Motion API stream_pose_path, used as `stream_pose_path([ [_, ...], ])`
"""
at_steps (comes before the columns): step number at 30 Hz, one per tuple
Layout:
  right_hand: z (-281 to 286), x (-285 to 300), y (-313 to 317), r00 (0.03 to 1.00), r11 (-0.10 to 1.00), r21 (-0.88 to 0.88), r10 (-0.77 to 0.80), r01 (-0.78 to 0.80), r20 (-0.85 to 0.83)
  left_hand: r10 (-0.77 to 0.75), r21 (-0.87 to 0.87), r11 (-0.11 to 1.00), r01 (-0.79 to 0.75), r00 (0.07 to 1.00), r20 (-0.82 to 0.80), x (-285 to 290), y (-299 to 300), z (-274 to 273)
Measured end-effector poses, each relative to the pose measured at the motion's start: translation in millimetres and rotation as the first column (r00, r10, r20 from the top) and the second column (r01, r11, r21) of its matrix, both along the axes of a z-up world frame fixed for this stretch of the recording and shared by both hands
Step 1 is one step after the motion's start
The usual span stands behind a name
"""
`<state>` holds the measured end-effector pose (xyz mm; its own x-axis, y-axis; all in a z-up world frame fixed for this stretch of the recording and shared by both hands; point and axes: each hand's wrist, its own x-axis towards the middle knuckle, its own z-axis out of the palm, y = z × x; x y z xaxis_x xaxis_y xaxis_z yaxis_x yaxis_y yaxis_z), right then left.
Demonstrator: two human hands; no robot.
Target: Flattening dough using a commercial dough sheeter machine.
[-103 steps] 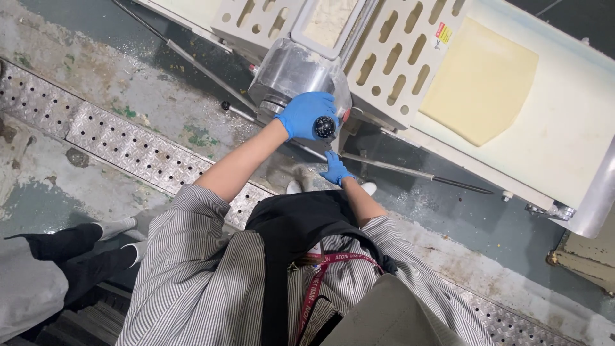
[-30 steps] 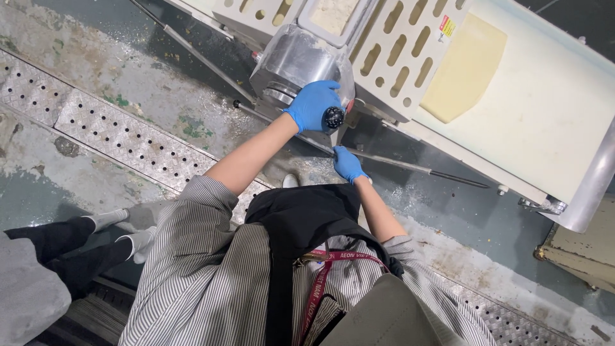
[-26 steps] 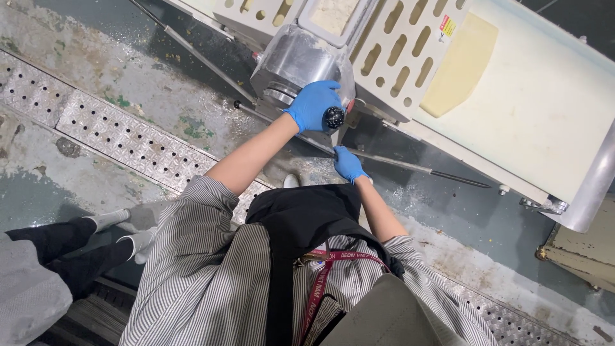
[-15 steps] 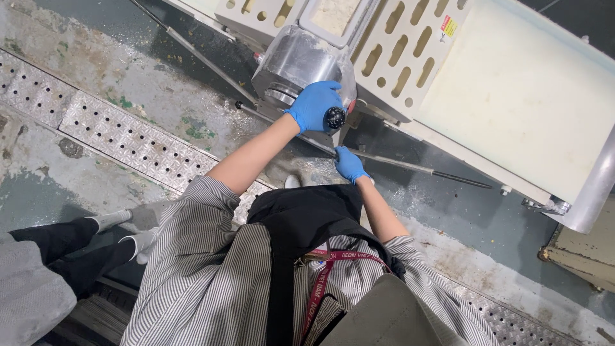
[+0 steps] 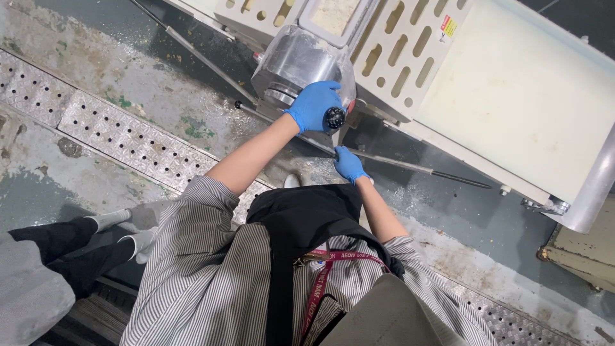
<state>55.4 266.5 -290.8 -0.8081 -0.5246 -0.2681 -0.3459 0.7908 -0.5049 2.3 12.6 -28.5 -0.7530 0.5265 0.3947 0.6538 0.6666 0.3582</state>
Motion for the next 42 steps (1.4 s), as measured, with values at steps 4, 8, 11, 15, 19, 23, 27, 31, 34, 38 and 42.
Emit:
stream_pose_path([
  [4, 2, 0, -1, 1.000, 1.000, 0.008, -0.013, 0.012, 0.022, 0.001, -0.018, 1.000, 0.000, 1.000, 0.026, -1, 0, -4],
  [8, 11, 0, -3, 0.998, 0.999, 0.023, -0.035, 0.034, 0.042, 0.000, -0.020, 1.000, 0.000, 1.000, 0.014, 0, 1, -3],
  [11, -1, -2, 0, 0.999, 1.000, 0.008, -0.020, 0.020, 0.027, 0.010, 0.025, 1.000, -0.009, 0.999, -0.039, -1, 0, -9],
  [15, 16, -1, -4, 0.999, 1.000, 0.001, -0.018, 0.018, 0.042, -0.010, -0.026, 1.000, 0.011, 0.999, 0.038, 0, 0, -2],
  [19, 25, -2, -7, 0.996, 0.999, 0.023, -0.037, 0.035, 0.082, 0.003, -0.010, 1.000, -0.003, 1.000, 0.014, -1, 0, -7],
  [23, 17, -7, -7, 0.995, 0.999, 0.036, -0.035, 0.031, 0.098, -0.016, -0.009, 1.000, 0.016, 1.000, -0.001, -2, 0, -6],
  [27, 18, -4, -13, 0.997, 0.994, 0.110, -0.020, 0.012, 0.071, -0.010, 0.003, 1.000, 0.010, 1.000, -0.005, -2, 0, -12],
  [31, 3, 3, -19, 0.998, 0.974, 0.223, 0.015, -0.029, 0.064, -0.004, 0.020, 1.000, 0.004, 1.000, -0.009, -6, 1, -23],
  [34, -35, 17, -25, 0.995, 0.967, 0.246, 0.050, -0.070, 0.086, -0.001, -0.009, 1.000, 0.001, 1.000, 0.002, -2, 1, -21],
  [38, -71, 8, -33, 0.992, 0.959, 0.284, -0.028, -0.008, 0.124, 0.008, -0.109, 0.994, -0.004, 0.999, 0.034, 1, 4, 6],
  [42, -61, 4, -31, 0.986, 0.969, 0.244, -0.015, -0.026, 0.167, 0.013, -0.076, 0.997, -0.012, 1.000, 0.009, 0, 6, -7],
])
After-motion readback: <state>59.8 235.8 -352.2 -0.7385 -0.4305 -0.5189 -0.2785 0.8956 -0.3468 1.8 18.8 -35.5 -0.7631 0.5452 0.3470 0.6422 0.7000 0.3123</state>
